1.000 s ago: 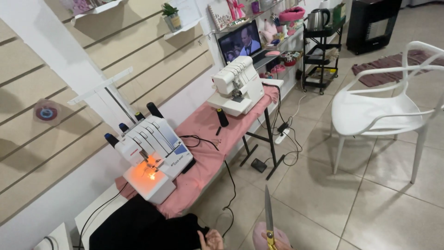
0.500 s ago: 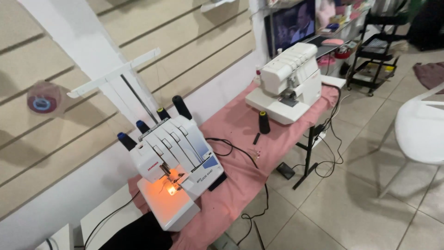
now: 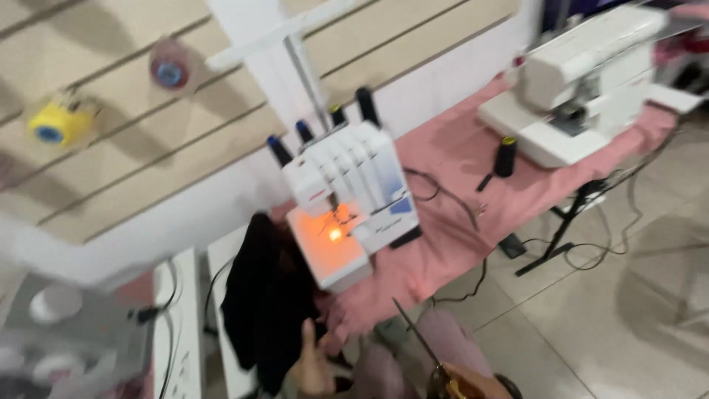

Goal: Cutting a piece of black fabric using scissors in a sewing workshop.

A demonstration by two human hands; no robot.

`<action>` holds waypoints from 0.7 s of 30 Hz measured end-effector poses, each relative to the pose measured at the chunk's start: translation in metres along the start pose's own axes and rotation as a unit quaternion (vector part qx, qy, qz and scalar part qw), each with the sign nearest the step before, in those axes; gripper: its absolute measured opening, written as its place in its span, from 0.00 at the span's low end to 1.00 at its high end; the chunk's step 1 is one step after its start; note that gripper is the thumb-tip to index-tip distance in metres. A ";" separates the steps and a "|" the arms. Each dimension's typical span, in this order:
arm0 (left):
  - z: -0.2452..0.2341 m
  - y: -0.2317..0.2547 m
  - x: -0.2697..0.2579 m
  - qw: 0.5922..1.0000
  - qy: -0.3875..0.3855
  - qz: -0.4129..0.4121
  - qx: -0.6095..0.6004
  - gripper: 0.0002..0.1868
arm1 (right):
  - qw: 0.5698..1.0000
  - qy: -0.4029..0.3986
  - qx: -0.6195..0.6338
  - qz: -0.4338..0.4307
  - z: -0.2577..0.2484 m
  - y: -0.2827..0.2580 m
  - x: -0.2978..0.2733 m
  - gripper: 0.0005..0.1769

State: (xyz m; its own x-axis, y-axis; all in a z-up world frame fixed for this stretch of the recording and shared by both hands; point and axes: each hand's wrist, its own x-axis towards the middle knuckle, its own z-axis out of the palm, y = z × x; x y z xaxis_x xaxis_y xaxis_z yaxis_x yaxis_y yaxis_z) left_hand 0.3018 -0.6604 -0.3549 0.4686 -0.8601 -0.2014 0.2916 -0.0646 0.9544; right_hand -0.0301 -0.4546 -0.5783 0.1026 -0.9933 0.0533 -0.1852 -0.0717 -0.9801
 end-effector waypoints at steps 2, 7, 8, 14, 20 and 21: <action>-0.012 -0.032 -0.010 0.988 -0.091 -0.094 -0.076 0.28 | 0.998 -0.065 -0.013 0.011 -0.024 -0.075 0.040 0.42; 0.008 0.023 -0.083 0.965 -0.212 -0.082 -0.133 0.39 | 0.982 -0.128 -0.136 0.012 0.007 -0.164 0.012 0.47; 0.011 0.026 -0.086 0.967 -0.189 -0.110 -0.133 0.37 | 0.985 -0.113 -0.118 0.059 0.010 -0.170 0.012 0.46; -0.020 -0.139 -0.044 0.916 -0.298 -0.044 -0.265 0.02 | 0.980 -0.058 -0.107 0.158 0.025 -0.204 0.013 0.41; 0.002 -0.047 -0.085 0.959 -0.225 -0.104 -0.139 0.15 | 0.970 -0.051 -0.137 0.194 0.057 -0.250 0.041 0.41; 0.001 -0.048 -0.086 0.957 -0.213 -0.131 -0.147 0.16 | 0.970 -0.043 -0.141 0.195 0.062 -0.256 0.046 0.41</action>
State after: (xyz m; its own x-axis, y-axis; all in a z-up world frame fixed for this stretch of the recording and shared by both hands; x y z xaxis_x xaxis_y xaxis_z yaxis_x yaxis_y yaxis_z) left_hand 0.2464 -0.5842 -0.3832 -0.0164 -0.9663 -0.2569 0.6043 -0.2143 0.7674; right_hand 0.0829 -0.4759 -0.3365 0.0504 -0.9395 -0.3388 -0.4847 0.2736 -0.8308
